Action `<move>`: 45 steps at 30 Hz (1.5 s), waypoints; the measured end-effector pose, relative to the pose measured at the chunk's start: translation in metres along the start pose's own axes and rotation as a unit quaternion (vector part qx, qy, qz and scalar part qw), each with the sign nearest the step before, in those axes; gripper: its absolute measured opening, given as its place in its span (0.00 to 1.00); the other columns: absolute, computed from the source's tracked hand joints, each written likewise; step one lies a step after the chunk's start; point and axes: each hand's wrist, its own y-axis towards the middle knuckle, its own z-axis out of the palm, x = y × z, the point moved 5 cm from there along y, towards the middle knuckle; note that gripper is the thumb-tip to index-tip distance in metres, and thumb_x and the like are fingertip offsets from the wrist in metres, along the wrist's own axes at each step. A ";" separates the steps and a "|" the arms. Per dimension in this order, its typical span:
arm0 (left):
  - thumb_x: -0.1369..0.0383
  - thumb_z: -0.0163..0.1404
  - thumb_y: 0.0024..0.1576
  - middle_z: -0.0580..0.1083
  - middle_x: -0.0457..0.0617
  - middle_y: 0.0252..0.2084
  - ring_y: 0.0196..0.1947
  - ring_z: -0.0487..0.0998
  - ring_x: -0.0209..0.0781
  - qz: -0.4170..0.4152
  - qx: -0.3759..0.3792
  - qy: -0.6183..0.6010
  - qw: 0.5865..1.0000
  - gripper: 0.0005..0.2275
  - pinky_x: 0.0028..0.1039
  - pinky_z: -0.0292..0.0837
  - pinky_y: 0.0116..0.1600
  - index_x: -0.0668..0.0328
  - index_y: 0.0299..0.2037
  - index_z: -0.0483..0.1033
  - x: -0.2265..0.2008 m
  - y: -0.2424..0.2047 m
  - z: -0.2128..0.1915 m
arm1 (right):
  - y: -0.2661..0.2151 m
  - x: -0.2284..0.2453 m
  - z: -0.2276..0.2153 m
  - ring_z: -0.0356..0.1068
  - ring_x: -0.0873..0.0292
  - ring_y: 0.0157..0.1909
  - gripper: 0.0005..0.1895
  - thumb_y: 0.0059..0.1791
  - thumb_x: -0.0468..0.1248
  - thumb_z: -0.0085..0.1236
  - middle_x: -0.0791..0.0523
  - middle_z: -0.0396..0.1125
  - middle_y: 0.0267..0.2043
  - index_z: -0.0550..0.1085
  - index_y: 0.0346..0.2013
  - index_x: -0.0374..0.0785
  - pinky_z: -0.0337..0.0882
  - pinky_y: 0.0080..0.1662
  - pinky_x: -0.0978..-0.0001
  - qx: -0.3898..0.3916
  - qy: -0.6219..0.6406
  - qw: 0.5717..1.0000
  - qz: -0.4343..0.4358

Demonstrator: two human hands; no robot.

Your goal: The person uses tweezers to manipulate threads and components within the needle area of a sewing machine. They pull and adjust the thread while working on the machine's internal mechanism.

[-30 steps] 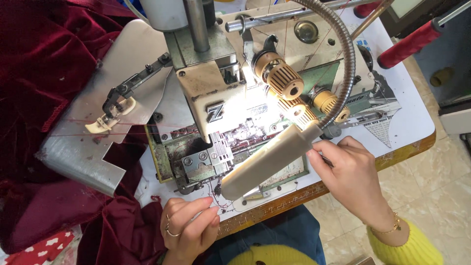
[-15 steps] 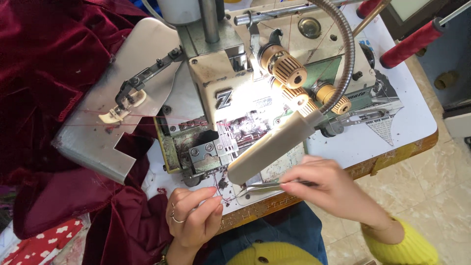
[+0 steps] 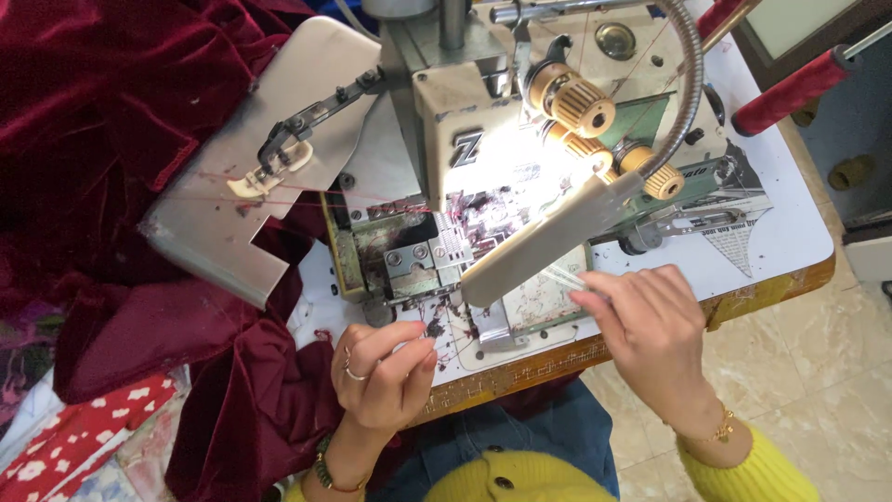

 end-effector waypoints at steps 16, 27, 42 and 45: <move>0.64 0.53 0.63 0.79 0.50 0.36 0.21 0.70 0.42 0.062 -0.102 -0.018 0.993 0.06 0.28 0.66 0.27 0.54 0.36 0.80 0.008 0.001 0.006 | 0.000 -0.006 0.017 0.65 0.55 0.27 0.05 0.54 0.35 0.64 0.57 0.63 0.24 0.79 0.40 0.34 0.68 0.38 0.63 -0.052 -0.065 0.992 -0.091; 0.65 0.53 0.62 0.79 0.50 0.36 0.20 0.69 0.42 0.058 -0.100 -0.019 0.993 0.06 0.28 0.65 0.26 0.53 0.36 0.80 0.008 -0.001 0.007 | -0.003 -0.004 0.011 0.65 0.55 0.25 0.05 0.53 0.34 0.65 0.57 0.63 0.22 0.79 0.38 0.34 0.68 0.38 0.64 -0.049 -0.028 0.996 -0.074; 0.64 0.53 0.62 0.79 0.49 0.36 0.21 0.69 0.41 0.059 -0.099 -0.013 0.993 0.06 0.28 0.66 0.27 0.53 0.36 0.80 0.009 -0.001 0.007 | 0.007 0.000 0.016 0.63 0.57 0.23 0.04 0.53 0.31 0.63 0.58 0.61 0.20 0.78 0.33 0.35 0.67 0.35 0.66 -0.068 -0.043 0.989 -0.128; 0.65 0.53 0.63 0.79 0.49 0.37 0.21 0.69 0.42 0.057 -0.095 -0.017 0.994 0.06 0.28 0.66 0.27 0.53 0.37 0.80 0.010 -0.002 0.007 | 0.006 0.002 0.013 0.62 0.57 0.23 0.04 0.53 0.31 0.64 0.58 0.60 0.20 0.78 0.33 0.35 0.68 0.35 0.66 -0.078 -0.051 0.987 -0.133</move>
